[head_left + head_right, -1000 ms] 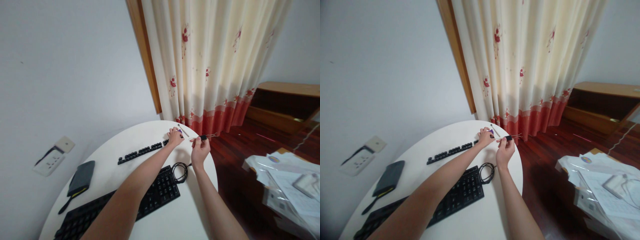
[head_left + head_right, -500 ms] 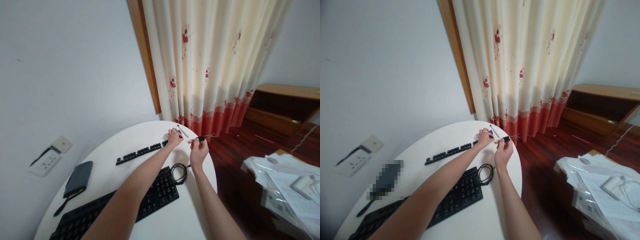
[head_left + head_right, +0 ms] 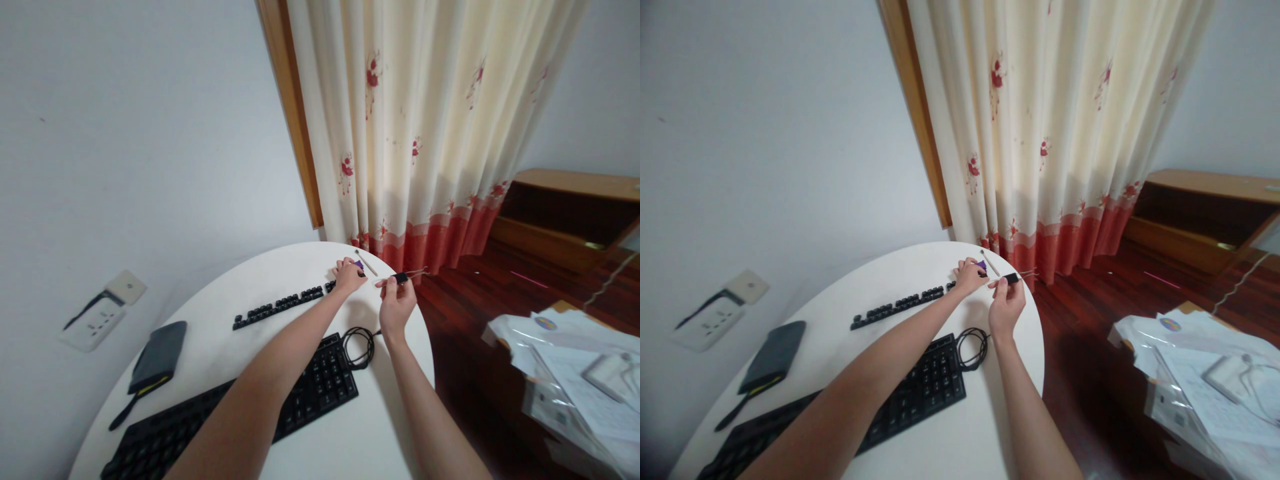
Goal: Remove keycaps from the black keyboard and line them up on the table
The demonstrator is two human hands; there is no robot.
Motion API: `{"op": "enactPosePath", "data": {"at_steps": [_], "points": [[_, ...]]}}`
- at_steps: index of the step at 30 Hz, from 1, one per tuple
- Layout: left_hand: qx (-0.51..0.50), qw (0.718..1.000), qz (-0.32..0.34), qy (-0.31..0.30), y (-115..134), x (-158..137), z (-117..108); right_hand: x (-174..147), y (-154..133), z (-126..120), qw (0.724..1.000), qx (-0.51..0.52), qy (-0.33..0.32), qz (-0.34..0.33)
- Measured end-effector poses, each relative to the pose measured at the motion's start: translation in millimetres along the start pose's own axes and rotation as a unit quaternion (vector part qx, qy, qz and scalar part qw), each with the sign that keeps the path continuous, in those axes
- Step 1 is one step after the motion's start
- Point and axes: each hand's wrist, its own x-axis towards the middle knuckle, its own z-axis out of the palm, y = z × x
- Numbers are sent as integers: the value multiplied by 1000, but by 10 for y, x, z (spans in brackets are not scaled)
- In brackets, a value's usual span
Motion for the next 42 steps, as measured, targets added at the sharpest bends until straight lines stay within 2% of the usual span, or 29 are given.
{"op": "enactPosePath", "data": {"at_steps": [3, 5, 7, 10, 12, 15, 19, 21, 23, 26, 30, 32, 35, 38, 42], "points": [[-22, 1000, 6, 15, 19, -24, -96, 12, 13, -11, 1000, 0, 9, 0], [-41, 997, 3, 64, 0, -40, -238, 23, 27, -20, 1000, 3, 15, 1], [-54, 990, -5, 133, -71, -74, -448, 33, 47, -28, 1000, 6, 20, 4], [-60, 977, -15, 202, -306, -213, -860, 37, 80, -31, 1000, 6, 21, 5], [-58, 971, -20, 231, -550, -397, -1153, 32, 98, -32, 1000, 2, 16, 2], [-52, 966, -23, 253, -1022, -826, -1549, 19, 118, -36, 1000, -2, 7, 1], [-34, 983, -2, 179, -1747, -1643, -1926, -5, 158, -38, 1000, -9, -6, -1], [-31, 987, -35, 154, -2085, -2112, -2036, -24, 189, -34, 1000, -20, -11, -9], [-26, 984, -87, 152, -2372, -2576, -2086, -44, 225, -31, 999, -26, -25, -14], [-35, 971, -163, 173, -2672, -3183, -2062, -39, 272, -46, 999, -40, -4, -24], [-78, 943, -254, 201, -2820, -3722, -1956, 107, 298, -87, 996, -68, 43, -26], [-105, 922, -305, 214, -2812, -3882, -1916, 230, 298, -94, 997, -68, 36, -10], [-122, 893, -359, 242, -2766, -4026, -1883, 416, 319, -76, 996, -82, -32, 16], [-153, 874, -382, 260, -2734, -4095, -1874, 546, 390, -57, 990, -96, -101, 27], [-197, 868, -385, 243, -2700, -4108, -1898, 635, 548, -69, 974, -165, -153, -2]]}}
